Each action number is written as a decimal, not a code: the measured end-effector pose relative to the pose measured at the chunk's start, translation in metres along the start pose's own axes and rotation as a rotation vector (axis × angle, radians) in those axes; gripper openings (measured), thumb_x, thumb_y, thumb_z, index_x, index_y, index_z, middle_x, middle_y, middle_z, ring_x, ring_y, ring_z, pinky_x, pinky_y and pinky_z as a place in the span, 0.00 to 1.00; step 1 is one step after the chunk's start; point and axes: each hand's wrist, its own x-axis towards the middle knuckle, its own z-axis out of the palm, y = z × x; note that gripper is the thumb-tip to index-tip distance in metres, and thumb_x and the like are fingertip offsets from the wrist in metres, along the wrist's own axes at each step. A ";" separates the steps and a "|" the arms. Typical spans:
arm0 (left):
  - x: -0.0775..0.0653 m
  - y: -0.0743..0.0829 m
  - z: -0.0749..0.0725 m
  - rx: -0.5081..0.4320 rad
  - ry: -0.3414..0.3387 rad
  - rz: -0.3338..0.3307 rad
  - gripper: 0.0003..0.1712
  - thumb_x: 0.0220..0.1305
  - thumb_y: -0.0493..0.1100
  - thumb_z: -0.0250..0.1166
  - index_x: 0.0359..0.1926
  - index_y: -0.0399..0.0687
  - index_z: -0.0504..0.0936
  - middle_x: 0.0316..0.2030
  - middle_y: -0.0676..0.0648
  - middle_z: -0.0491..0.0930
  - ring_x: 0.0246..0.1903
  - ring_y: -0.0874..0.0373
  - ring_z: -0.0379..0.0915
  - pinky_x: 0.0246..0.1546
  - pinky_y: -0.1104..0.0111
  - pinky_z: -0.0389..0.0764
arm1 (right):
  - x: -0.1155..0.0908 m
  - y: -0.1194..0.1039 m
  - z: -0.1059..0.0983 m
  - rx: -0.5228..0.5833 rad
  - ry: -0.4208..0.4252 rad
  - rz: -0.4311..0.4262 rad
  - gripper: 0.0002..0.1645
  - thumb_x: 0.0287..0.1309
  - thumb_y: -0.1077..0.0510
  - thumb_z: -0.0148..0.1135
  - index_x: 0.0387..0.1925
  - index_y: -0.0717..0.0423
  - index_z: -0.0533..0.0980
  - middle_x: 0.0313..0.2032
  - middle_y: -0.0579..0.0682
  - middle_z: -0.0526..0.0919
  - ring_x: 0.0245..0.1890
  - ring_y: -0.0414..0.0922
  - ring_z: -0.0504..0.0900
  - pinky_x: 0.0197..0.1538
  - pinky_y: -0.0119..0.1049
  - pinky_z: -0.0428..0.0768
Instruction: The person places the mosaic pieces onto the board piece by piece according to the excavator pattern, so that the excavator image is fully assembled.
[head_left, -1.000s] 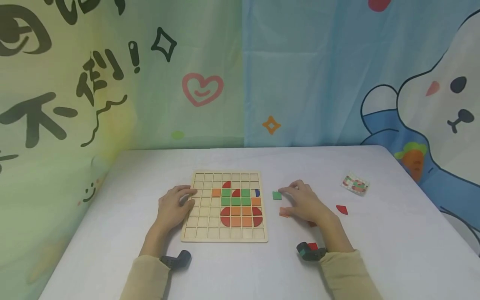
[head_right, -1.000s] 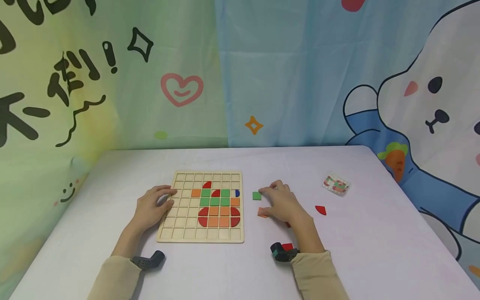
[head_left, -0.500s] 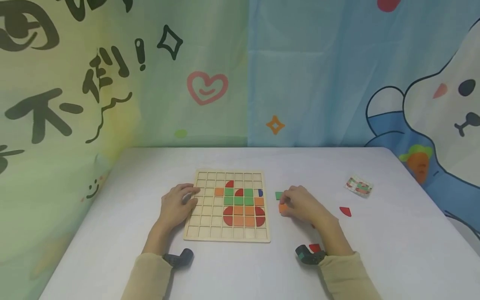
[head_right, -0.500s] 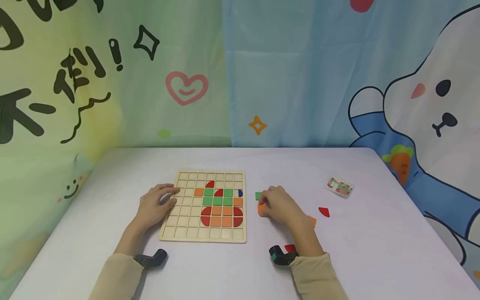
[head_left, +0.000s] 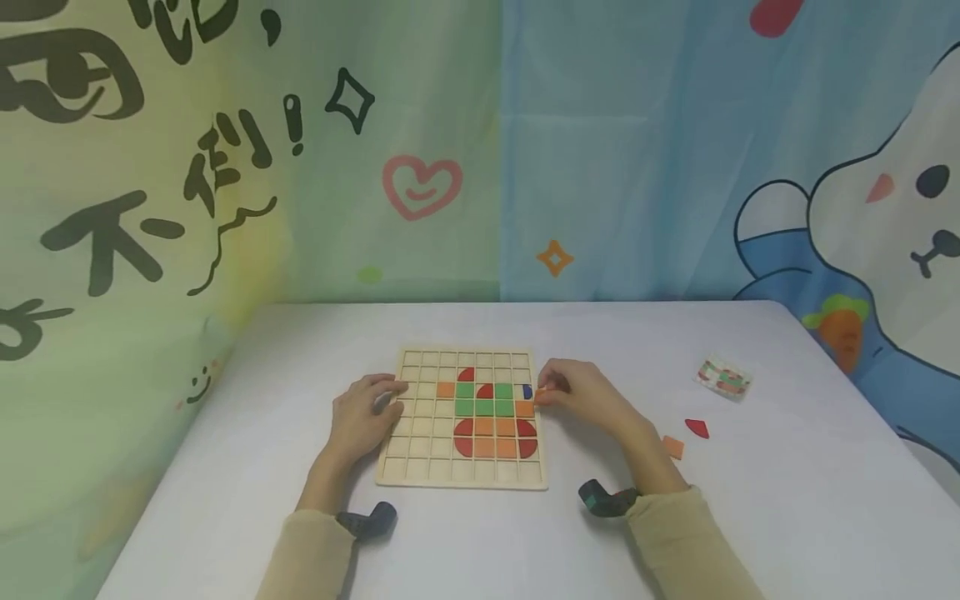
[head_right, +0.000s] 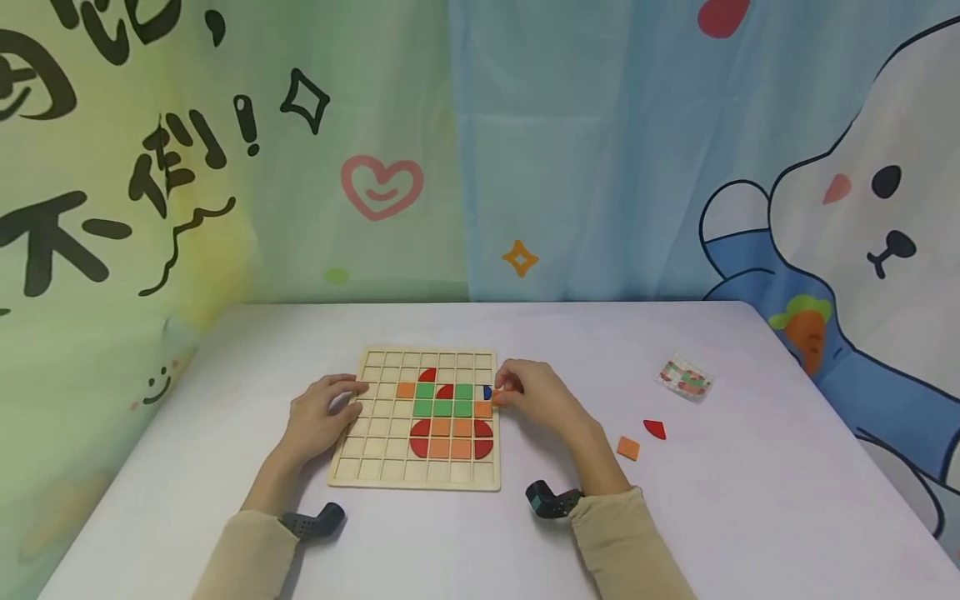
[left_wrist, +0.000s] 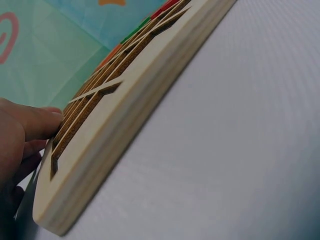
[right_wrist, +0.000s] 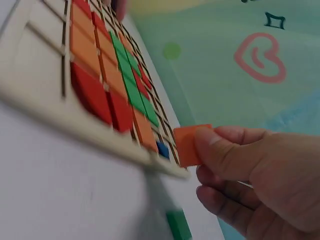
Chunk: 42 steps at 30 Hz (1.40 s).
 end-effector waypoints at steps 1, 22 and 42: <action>0.000 0.000 0.001 0.003 0.003 -0.003 0.17 0.63 0.47 0.60 0.53 0.52 0.80 0.61 0.44 0.73 0.65 0.43 0.61 0.65 0.39 0.49 | 0.008 -0.004 0.003 0.017 -0.003 -0.011 0.10 0.51 0.54 0.70 0.32 0.50 0.77 0.26 0.43 0.76 0.31 0.40 0.73 0.37 0.33 0.72; 0.000 0.008 0.005 -0.011 -0.024 0.002 0.17 0.62 0.48 0.61 0.52 0.54 0.80 0.60 0.46 0.73 0.65 0.45 0.61 0.65 0.42 0.50 | 0.074 -0.020 0.031 0.000 -0.074 0.018 0.04 0.59 0.55 0.64 0.35 0.50 0.81 0.32 0.44 0.84 0.34 0.40 0.78 0.42 0.38 0.79; 0.000 0.003 0.000 0.018 -0.003 -0.035 0.17 0.63 0.48 0.61 0.52 0.54 0.80 0.61 0.46 0.73 0.65 0.45 0.61 0.66 0.42 0.50 | 0.078 -0.049 0.034 -0.337 -0.032 -0.021 0.03 0.55 0.56 0.67 0.32 0.47 0.80 0.33 0.45 0.78 0.36 0.43 0.77 0.40 0.40 0.79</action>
